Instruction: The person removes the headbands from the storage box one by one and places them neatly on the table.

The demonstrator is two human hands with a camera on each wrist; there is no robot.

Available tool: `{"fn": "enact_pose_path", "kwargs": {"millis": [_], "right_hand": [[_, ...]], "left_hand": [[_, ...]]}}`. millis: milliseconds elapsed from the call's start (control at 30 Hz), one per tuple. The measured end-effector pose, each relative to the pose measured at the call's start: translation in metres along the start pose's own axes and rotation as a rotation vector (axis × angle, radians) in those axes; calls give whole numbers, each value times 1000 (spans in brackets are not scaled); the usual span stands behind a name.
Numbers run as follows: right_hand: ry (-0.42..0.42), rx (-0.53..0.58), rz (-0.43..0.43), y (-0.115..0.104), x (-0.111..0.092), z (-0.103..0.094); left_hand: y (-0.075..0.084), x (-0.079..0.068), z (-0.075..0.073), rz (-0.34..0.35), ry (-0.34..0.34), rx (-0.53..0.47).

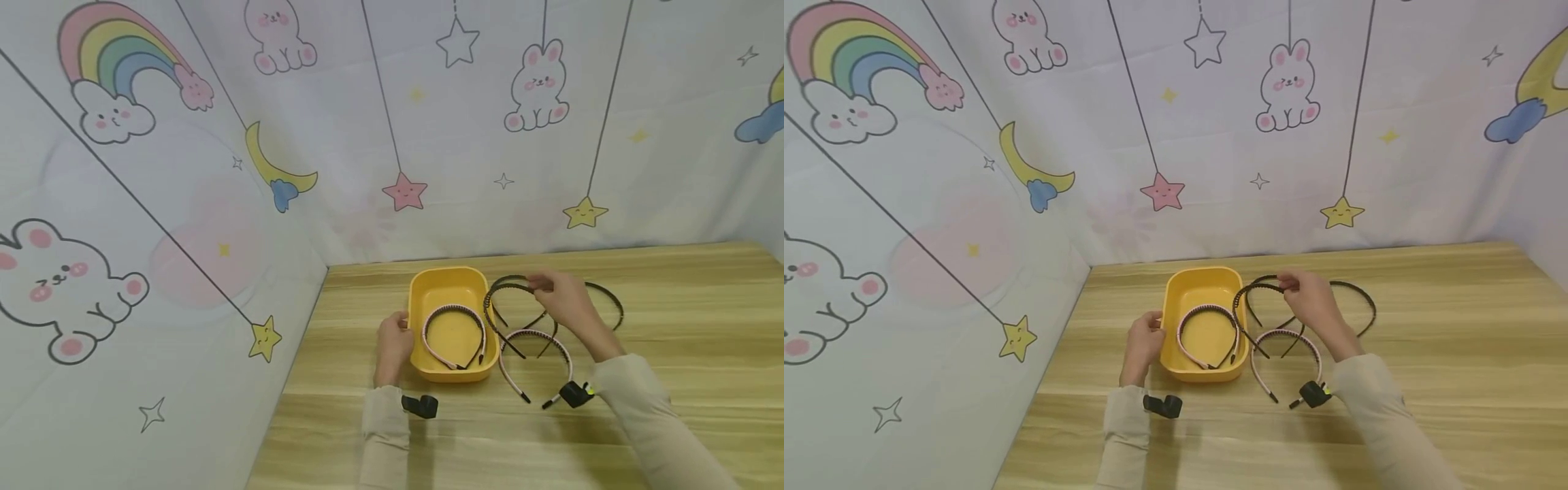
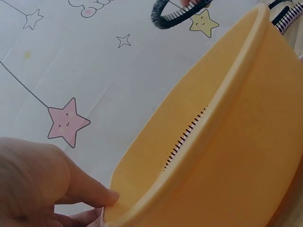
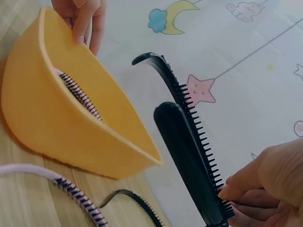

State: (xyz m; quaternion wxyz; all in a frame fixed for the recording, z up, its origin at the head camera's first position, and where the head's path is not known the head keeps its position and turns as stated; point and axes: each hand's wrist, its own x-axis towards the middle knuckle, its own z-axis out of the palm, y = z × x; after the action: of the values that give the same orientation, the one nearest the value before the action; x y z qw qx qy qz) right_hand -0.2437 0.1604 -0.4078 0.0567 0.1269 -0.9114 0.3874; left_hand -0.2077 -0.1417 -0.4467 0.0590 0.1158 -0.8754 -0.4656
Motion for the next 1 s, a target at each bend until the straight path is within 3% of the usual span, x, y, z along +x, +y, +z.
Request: {"fn": "enact_pose_path", "kwargs": {"millis": [400,1000], "right_hand": [[85,-115,-2,16,-25,-14],[107,-89,33,55,-63,-30]], "left_hand": [[-1,0,0,5,-7,-1],[1,-1,0,23,-5,-13]]}}
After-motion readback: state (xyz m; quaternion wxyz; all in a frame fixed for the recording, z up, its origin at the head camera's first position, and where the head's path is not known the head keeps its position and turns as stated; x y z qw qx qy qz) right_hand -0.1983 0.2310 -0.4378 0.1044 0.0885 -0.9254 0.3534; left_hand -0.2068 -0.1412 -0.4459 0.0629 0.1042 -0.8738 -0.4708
